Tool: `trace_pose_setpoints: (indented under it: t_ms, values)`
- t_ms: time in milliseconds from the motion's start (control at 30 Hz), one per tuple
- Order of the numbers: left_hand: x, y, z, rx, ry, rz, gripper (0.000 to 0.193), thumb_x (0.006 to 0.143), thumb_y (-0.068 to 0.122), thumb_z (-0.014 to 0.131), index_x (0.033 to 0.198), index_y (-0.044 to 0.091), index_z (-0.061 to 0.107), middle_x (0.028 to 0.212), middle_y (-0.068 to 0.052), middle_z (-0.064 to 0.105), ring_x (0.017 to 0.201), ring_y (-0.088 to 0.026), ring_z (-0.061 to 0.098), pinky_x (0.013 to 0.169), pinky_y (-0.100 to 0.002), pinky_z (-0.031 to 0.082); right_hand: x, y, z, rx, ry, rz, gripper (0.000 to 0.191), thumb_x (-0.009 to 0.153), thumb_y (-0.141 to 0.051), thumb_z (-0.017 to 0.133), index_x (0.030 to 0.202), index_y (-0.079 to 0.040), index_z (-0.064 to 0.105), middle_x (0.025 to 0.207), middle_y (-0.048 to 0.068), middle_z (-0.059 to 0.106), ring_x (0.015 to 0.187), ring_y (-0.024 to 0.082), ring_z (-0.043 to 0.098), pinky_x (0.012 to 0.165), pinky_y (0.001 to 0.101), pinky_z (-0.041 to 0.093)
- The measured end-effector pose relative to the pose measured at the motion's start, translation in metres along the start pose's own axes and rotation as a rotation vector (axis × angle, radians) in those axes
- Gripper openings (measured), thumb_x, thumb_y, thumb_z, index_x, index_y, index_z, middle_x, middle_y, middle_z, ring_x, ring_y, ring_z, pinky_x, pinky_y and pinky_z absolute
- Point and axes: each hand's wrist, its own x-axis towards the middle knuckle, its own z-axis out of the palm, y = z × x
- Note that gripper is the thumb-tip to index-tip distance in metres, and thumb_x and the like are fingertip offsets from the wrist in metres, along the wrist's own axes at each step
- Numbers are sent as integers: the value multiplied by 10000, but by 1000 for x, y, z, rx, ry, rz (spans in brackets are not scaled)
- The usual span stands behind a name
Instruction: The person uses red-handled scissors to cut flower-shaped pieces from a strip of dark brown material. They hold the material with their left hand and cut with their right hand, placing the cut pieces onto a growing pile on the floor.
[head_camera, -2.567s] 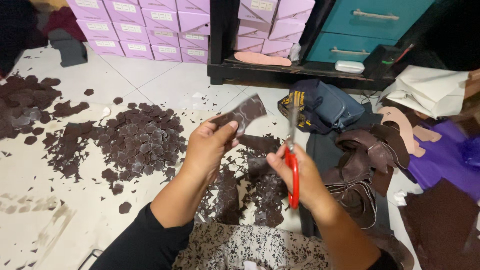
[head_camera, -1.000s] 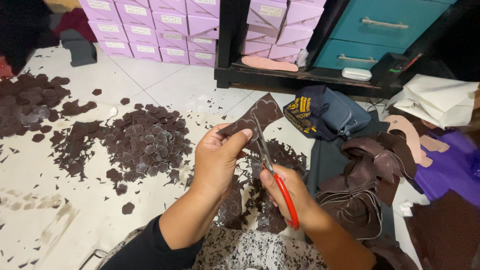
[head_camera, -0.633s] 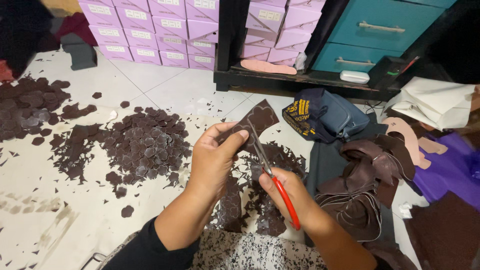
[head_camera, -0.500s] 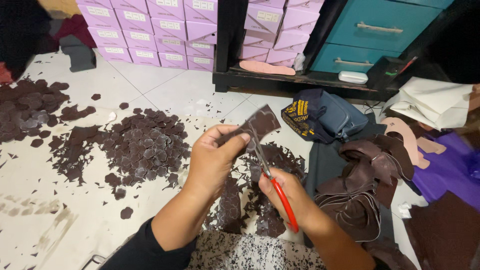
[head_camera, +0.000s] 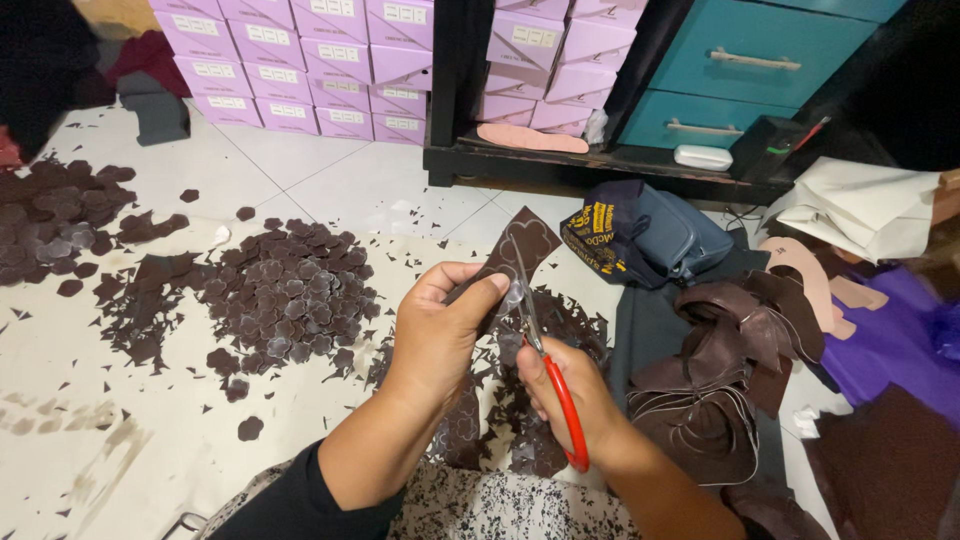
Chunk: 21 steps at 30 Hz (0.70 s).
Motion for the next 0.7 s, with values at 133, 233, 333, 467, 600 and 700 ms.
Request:
trace_pose_setpoints:
  t_ms: [133,233,333,467,600,700]
  values:
    - [-1,1,1,-51,10,-16,152,852,35,746,974,3,660,880,-74,730,747,-107,677,682,-242,555,0,-1,2,-66,37,14,471,969,-543,517,830,-98,583,611,-42,447,493,62,440,446,241,374]
    - [-1,1,-1,-46,15,-29,150,857,36,746,976,2,660,878,-72,729,745,-106,672,681,-245,555,0,0,2,-49,29,49,441,961,-515,521,874,-95,622,632,-48,459,503,63,436,443,245,364]
    - [2,1,-3,-44,-8,-33,152,864,27,751,969,-3,645,877,-79,724,736,-115,668,673,-254,552,1,0,-2,-51,-57,-53,461,1037,-482,492,860,-60,557,662,-34,477,545,66,460,483,240,399]
    - [4,-1,-6,-23,-38,-25,155,852,12,749,981,-7,667,895,-78,737,754,-101,679,704,-237,560,0,-2,-11,-48,-163,-139,396,1055,-431,473,940,-63,562,747,-29,501,623,64,482,555,237,439]
    - [4,-2,-6,-34,-48,-41,150,849,6,746,974,-10,665,889,-78,737,749,-108,676,694,-243,558,-2,-4,-12,-55,-144,-83,390,1043,-424,482,933,-59,566,729,-23,482,608,69,463,541,241,425]
    - [3,-1,-4,-32,-35,-54,146,860,12,743,977,-5,658,891,-77,731,755,-109,669,690,-243,550,-1,-4,-10,-21,-114,-82,419,1036,-452,481,921,-59,570,718,-29,466,596,65,442,527,242,413]
